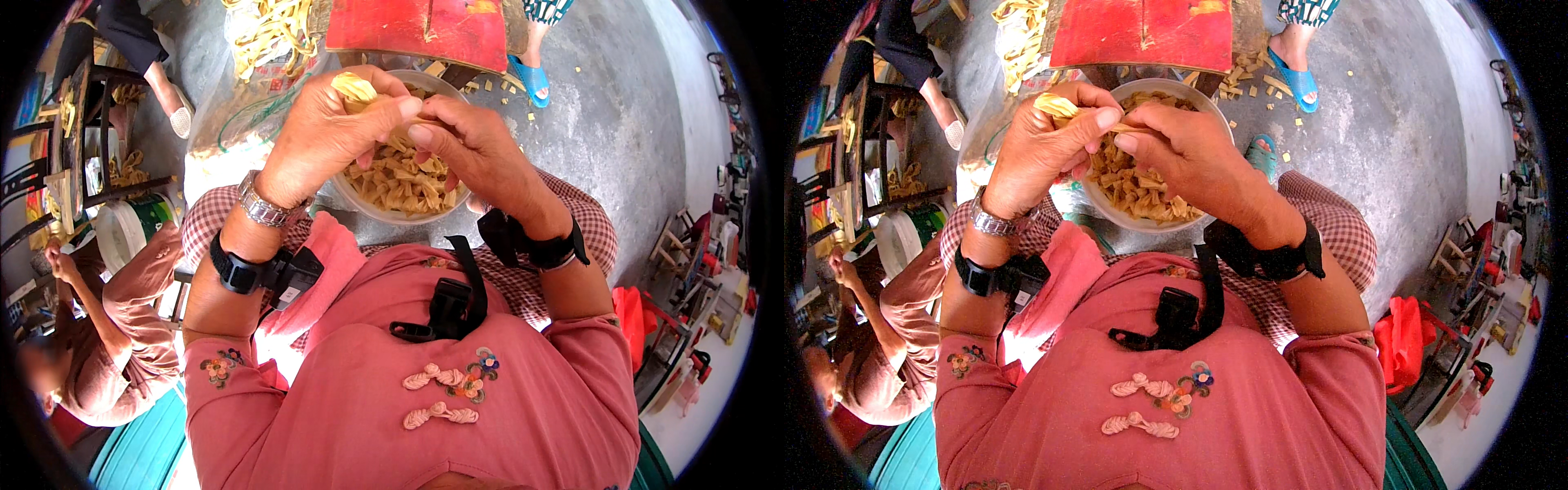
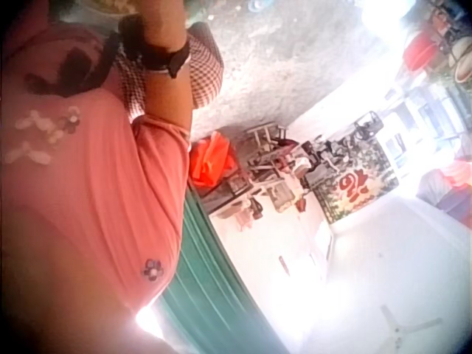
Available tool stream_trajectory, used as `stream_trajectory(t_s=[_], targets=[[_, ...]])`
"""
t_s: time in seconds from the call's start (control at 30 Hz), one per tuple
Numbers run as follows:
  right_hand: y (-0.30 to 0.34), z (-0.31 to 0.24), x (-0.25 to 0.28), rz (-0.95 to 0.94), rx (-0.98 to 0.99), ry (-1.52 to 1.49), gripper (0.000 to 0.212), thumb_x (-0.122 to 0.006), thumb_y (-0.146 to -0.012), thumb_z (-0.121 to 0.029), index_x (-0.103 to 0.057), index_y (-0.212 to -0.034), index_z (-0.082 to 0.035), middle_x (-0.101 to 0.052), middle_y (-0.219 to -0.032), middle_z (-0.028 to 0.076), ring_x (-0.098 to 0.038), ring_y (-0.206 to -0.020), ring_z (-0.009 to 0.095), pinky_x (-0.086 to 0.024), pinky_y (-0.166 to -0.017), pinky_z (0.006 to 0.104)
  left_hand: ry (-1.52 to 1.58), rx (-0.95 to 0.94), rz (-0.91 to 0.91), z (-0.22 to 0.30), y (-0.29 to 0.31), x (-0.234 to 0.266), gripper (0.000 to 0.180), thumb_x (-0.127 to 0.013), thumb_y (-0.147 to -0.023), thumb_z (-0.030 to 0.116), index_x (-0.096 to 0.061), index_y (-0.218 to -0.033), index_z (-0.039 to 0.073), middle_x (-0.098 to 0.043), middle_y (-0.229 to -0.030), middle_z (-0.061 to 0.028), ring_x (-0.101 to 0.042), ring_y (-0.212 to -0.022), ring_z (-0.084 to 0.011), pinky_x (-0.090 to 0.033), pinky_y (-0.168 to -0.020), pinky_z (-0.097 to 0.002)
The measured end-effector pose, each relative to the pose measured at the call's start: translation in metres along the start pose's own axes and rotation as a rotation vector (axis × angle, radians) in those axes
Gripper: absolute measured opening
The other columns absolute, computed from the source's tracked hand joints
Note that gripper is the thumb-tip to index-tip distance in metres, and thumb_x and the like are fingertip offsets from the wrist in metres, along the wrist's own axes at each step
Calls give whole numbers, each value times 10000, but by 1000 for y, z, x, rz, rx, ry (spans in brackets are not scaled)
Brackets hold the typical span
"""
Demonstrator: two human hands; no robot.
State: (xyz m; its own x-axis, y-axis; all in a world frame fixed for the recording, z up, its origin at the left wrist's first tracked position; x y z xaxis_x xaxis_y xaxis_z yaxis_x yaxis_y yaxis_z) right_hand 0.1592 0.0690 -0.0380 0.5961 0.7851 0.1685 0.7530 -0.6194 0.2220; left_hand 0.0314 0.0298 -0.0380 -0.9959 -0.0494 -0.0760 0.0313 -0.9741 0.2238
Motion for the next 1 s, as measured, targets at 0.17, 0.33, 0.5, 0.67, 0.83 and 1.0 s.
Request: stream_trajectory(t_s=[0.17,0.33,0.5,0.67,0.83,1.0], targets=[[4,-12,16,16,220,179,275,-518,-931,-255,-554,-797,-18,-527,-671,76,-491,-585,142,-418,-565,284,151,-71,59,10,2,15,107,-631,-865,106,-598,-942,40,-533,-657,32,-403,-454,-26,-346,-391,-185],[6,-28,29,70,327,211,273,-498,-935,-235,-540,-779,-15,-492,-621,80,-442,-563,159,-397,-548,287,337,-168,100,24,-5,30,66,-618,-853,42,-601,-917,45,-543,-681,30,-439,-509,-20,-397,-420,-189],[-5,-60,59,293,359,466,295,-507,-940,-265,-523,-786,-14,-459,-613,156,-460,-531,269,-373,-523,345,236,-258,97,52,-29,26,29,-590,-877,76,-601,-885,51,-506,-632,45,-443,-511,-22,-426,-436,-202],[-14,-88,80,596,527,855,295,-518,-924,-286,-507,-757,-43,-533,-615,168,-549,-583,371,-386,-492,423,123,-308,174,75,-53,26,81,-605,-877,125,-614,-900,48,-525,-644,35,-464,-503,-29,-420,-439,-191],[-39,-57,77,649,500,1170,204,-533,-892,-249,-565,-793,-74,-572,-592,140,-586,-555,345,-422,-464,441,-425,-477,329,59,-79,33,159,-608,-866,154,-617,-850,-4,-568,-597,-27,-507,-511,-71,-441,-472,-272],[-12,-47,60,591,452,1122,146,-525,-869,-206,-588,-837,-78,-579,-608,115,-604,-560,317,-454,-474,424,-712,-395,370,51,-48,21,162,-603,-833,174,-615,-787,19,-651,-648,-114,-613,-555,-170,-460,-521,-334]])
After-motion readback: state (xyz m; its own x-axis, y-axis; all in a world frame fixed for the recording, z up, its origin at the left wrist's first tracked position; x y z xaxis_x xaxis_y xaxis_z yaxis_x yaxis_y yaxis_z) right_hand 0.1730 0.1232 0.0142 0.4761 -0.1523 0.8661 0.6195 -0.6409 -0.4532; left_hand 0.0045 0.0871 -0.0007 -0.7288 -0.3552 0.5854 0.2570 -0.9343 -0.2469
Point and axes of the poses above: each hand's wrist, its own y-axis away from the middle knuckle, its own x-axis out of the back of the hand, z = x × y, the point moved 7 cm from there along -y, towards the middle knuckle
